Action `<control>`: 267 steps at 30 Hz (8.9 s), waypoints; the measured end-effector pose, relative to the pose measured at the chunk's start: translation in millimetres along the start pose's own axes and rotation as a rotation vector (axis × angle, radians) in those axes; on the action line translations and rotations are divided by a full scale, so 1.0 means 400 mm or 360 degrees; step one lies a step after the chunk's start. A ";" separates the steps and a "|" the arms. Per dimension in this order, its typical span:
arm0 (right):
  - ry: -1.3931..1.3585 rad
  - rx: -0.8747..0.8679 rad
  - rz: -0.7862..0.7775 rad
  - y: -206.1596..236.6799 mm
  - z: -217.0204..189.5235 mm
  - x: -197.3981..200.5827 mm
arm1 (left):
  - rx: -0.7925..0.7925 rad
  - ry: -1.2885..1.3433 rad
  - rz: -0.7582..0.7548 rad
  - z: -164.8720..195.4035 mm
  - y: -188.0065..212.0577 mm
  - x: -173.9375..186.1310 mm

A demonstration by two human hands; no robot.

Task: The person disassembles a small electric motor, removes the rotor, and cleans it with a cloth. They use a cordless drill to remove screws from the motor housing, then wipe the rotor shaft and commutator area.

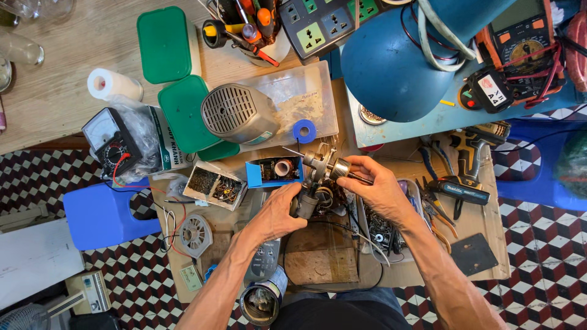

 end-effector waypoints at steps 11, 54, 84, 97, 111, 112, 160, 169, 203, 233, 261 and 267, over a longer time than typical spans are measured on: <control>0.0061 0.0146 0.0055 0.022 -0.027 -0.036 | 0.0005 0.0017 0.0012 0.004 0.014 0.001; -0.0239 0.0355 0.0152 0.067 0.014 -0.093 | 0.0055 -0.0017 0.0072 -0.041 0.054 0.015; -0.0117 -0.0102 -0.0053 0.046 -0.043 -0.166 | 0.0305 0.0521 -0.0126 -0.069 0.091 0.088; -0.0160 0.0134 -0.0042 0.088 -0.074 -0.202 | 0.0249 0.1508 0.0211 -0.010 0.025 0.083; 0.0291 0.0483 0.0029 0.119 -0.132 -0.256 | 0.0524 0.1868 0.0380 -0.054 0.048 0.061; 0.0372 0.0623 0.0037 0.124 -0.144 -0.258 | 0.0516 0.1780 0.0409 -0.050 0.051 0.066; 0.0293 0.0482 0.0092 0.124 -0.157 -0.283 | 0.0535 0.1730 0.0514 -0.049 0.057 0.095; 0.0267 0.0248 0.0116 0.139 -0.147 -0.254 | 0.0515 0.1667 0.0512 -0.050 0.053 0.097; 0.0256 0.0270 0.0077 0.137 -0.150 -0.260 | 0.0520 0.1638 0.0508 -0.067 0.053 0.093; 0.0208 0.0211 0.0194 0.174 -0.158 -0.230 | 0.0497 0.1765 0.0500 -0.036 0.057 0.125; -0.0469 -0.0325 -0.0154 0.069 -0.002 -0.185 | 0.0579 0.1172 0.0684 -0.062 0.019 0.106; -0.0034 -0.0159 -0.0051 0.083 -0.045 -0.233 | 0.0583 0.1229 0.0630 -0.109 0.008 0.121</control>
Point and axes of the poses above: each hand's wrist, its own y-axis away from the middle knuckle, its own x-axis out of the back of the hand, z = x × y, the point moved 6 cm from there along -y, towards the middle knuckle, and after that the axes turned 9 degrees about z, right-handed, at the moved point
